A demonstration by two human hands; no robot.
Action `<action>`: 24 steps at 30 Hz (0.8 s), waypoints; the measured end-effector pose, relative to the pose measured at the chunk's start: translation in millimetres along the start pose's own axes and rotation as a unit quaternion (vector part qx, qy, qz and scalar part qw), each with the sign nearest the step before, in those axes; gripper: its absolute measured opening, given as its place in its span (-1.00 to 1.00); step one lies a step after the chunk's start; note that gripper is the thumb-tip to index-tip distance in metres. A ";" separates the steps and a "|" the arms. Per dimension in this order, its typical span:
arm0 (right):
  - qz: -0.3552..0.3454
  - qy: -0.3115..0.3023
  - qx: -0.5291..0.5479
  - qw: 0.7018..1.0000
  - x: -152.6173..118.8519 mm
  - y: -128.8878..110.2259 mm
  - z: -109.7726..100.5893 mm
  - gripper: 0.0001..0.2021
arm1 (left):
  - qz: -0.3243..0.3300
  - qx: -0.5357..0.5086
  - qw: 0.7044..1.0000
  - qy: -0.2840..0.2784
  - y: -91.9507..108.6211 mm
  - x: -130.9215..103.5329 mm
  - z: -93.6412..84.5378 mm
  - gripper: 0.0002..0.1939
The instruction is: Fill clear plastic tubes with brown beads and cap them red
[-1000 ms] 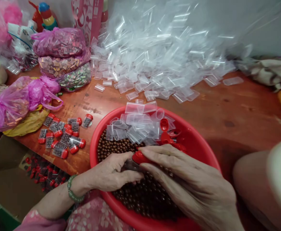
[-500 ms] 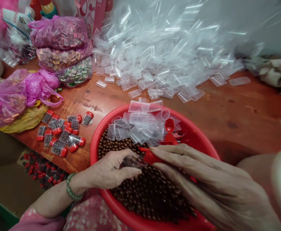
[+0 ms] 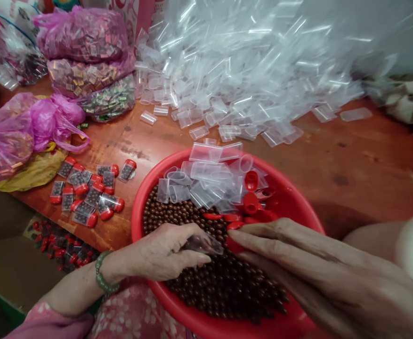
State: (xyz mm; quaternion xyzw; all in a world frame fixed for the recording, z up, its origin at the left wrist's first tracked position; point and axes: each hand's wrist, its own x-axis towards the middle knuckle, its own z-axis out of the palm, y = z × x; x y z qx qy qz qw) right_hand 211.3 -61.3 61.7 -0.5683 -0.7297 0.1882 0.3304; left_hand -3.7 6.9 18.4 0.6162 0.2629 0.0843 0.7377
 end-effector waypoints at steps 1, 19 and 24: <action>-0.001 0.004 0.005 1.000 -0.7 -0.1 1.4 -0.80 | -0.005 -0.027 1.000 0.000 0.2 0.2 0.3 -0.89; 0.074 0.194 0.103 0.973 -2.3 -24.4 64.6 -0.69 | -0.022 -0.149 0.988 0.024 -4.2 4.1 3.0 -0.95; 0.098 0.199 0.103 0.970 -1.2 -24.0 65.5 -0.73 | -0.029 -0.158 0.987 0.013 -1.7 5.1 2.8 -0.94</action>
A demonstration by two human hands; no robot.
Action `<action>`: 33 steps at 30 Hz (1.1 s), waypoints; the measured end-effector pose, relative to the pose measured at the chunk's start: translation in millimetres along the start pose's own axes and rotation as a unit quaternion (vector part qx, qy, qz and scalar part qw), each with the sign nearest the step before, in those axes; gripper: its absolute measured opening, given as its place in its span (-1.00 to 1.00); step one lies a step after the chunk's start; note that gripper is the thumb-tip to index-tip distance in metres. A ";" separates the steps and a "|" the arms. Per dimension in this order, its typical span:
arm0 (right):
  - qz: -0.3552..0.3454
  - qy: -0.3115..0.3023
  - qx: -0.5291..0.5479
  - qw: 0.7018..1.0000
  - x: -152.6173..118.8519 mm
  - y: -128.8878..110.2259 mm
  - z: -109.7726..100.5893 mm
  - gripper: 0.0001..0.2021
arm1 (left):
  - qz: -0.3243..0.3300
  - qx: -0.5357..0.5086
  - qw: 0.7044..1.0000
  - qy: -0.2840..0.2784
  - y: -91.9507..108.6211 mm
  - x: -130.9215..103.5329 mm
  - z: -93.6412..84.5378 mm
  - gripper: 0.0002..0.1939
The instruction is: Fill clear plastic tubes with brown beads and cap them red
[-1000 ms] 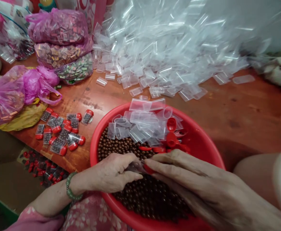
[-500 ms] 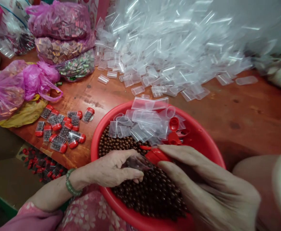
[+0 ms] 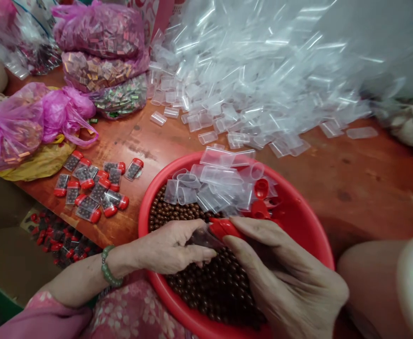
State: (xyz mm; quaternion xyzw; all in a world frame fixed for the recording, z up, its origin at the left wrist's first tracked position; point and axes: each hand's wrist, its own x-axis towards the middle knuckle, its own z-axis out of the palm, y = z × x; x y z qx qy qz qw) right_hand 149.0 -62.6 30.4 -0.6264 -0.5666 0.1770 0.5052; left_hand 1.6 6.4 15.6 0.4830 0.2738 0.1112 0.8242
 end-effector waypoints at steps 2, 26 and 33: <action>-0.006 -0.002 0.003 1.000 0.0 -0.7 1.6 -0.73 | -0.007 0.001 1.000 0.003 -0.1 0.6 0.0 -0.94; -0.194 -0.125 -0.142 0.963 -7.5 25.7 4.4 -0.23 | 0.012 -0.124 0.992 -0.020 -11.8 0.3 -3.7 -0.82; -0.272 -0.103 -0.267 0.919 4.3 20.7 13.8 -0.39 | 0.012 -0.169 0.985 -0.023 -17.1 1.6 -2.4 -0.58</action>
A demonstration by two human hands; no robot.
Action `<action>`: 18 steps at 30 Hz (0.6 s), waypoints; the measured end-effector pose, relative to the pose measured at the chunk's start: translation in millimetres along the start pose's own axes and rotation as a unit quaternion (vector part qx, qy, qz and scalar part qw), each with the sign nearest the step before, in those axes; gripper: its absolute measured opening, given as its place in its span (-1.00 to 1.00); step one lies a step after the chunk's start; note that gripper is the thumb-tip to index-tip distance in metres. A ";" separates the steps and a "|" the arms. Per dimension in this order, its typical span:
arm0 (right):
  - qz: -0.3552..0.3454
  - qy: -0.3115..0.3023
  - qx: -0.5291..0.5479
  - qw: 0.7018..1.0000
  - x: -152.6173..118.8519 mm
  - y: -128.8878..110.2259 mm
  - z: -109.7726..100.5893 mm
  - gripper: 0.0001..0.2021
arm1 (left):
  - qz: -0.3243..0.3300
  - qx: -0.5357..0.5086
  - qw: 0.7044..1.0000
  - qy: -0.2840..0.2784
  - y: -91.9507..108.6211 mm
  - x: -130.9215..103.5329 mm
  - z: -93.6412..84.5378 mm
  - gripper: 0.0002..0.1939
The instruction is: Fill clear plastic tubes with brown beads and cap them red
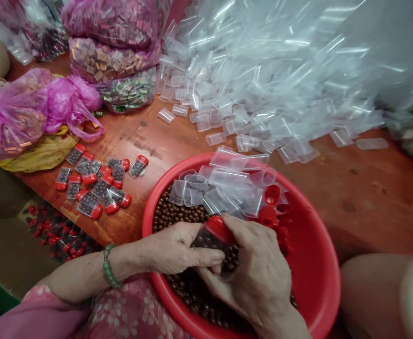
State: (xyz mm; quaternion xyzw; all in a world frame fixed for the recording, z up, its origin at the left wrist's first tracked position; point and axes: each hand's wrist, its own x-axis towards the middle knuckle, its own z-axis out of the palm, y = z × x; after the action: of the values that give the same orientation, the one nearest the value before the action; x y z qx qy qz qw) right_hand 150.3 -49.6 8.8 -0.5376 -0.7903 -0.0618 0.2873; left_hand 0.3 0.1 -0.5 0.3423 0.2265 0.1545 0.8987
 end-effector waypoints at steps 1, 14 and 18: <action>-0.003 0.004 0.004 1.000 0.7 -0.3 -0.8 -0.39 | -0.001 -0.001 1.000 -0.004 -0.1 -0.1 0.1 -0.55; 0.017 -0.009 0.044 0.999 0.5 -3.8 -2.8 -0.42 | 0.008 0.015 1.000 -0.001 2.5 -1.4 2.5 -0.41; 0.016 -0.024 0.044 0.999 -1.9 -5.0 -5.1 -0.37 | -0.032 -0.072 0.996 0.029 -0.5 4.8 8.5 -0.24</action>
State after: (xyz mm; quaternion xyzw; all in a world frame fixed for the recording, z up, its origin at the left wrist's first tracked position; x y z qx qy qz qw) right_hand 148.3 -55.3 13.1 -0.5381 -0.7903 -0.0095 0.2928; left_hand 8.8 -2.8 3.3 0.2643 0.2515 0.1519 0.9186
